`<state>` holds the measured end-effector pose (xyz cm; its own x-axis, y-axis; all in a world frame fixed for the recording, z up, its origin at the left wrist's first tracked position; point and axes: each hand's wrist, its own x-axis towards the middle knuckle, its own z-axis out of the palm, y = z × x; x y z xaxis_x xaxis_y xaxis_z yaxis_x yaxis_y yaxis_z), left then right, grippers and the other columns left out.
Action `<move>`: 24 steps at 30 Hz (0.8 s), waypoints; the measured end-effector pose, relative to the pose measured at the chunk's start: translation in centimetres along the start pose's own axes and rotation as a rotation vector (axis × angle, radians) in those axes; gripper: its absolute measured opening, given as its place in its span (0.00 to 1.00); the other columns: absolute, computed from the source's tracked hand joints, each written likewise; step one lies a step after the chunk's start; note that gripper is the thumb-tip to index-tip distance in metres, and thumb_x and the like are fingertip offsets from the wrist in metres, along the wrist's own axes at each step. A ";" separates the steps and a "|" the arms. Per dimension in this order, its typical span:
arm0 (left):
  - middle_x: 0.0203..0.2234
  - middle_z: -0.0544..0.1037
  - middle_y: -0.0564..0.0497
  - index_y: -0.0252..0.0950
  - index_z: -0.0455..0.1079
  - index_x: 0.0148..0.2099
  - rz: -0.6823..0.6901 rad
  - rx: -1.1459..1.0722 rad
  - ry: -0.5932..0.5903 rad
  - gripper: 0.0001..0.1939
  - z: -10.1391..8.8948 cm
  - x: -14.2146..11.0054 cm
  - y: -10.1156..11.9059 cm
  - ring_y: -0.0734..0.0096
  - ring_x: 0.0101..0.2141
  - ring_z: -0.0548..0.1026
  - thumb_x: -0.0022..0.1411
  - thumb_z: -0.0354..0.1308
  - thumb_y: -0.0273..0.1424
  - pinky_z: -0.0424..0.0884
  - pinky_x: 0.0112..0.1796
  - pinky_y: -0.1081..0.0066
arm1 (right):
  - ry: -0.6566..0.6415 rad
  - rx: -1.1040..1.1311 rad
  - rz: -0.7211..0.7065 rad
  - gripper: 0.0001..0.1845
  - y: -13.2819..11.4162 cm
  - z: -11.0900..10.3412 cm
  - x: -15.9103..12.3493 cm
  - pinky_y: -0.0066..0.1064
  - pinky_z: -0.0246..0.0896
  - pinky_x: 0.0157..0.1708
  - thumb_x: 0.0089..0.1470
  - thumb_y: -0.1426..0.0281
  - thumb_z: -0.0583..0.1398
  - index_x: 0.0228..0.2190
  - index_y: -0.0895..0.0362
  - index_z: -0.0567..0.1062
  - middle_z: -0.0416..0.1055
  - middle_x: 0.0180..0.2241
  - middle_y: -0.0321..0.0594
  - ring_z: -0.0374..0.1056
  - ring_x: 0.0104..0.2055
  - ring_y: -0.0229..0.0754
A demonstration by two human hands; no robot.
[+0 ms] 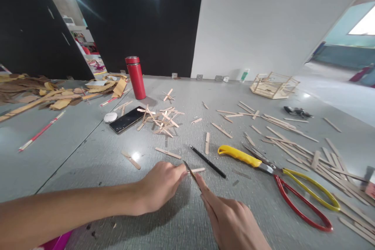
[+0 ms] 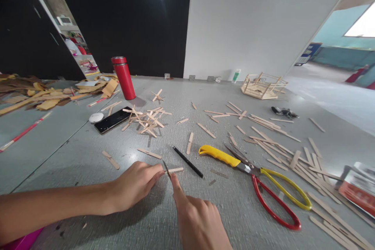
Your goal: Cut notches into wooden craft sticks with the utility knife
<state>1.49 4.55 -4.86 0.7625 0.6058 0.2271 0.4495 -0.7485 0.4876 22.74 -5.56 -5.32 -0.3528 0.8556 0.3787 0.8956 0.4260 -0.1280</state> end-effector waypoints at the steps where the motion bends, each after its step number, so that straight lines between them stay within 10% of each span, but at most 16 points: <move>1: 0.16 0.59 0.61 0.36 0.65 0.34 0.005 0.015 0.018 0.16 0.1 0.0 -0.1 0.77 0.16 0.53 0.76 0.44 0.25 0.48 0.20 0.71 | 0.006 -0.010 -0.006 0.28 -0.1 -0.1 -0.1 0.27 0.58 0.12 0.66 0.80 0.46 0.63 0.69 0.69 0.70 0.15 0.30 0.65 0.11 0.39; 11: 0.21 0.73 0.55 0.30 0.70 0.44 0.305 0.212 0.372 0.11 -2.3 -0.2 1.8 0.72 0.18 0.68 0.77 0.46 0.23 0.61 0.21 0.68 | 0.186 0.084 -0.081 0.29 0.1 -0.3 -0.4 0.31 0.70 0.24 0.73 0.75 0.47 0.71 0.68 0.51 0.76 0.27 0.40 0.72 0.24 0.42; 16: 0.33 0.83 0.41 0.20 0.70 0.56 0.594 0.331 0.546 0.14 -4.9 -1.7 4.1 0.66 0.28 0.79 0.70 0.56 0.18 0.70 0.25 0.67 | 0.320 0.137 -0.182 0.21 0.7 -1.4 0.3 0.39 0.73 0.40 0.68 0.80 0.56 0.61 0.66 0.68 0.81 0.38 0.49 0.74 0.42 0.48; 24: 0.32 0.85 0.51 0.37 0.73 0.54 0.526 0.318 0.594 0.12 -3.1 -3.4 4.4 0.70 0.28 0.81 0.70 0.59 0.23 0.78 0.27 0.70 | 0.283 0.128 -0.154 0.19 0.8 -2.4 0.2 0.37 0.72 0.40 0.69 0.80 0.54 0.59 0.64 0.69 0.81 0.40 0.47 0.73 0.44 0.46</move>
<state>-0.61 0.03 -0.86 0.5778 0.1330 0.8053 0.2826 -0.9582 -0.0446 24.08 -5.77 -3.15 -0.3766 0.6705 0.6392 0.7900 0.5929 -0.1565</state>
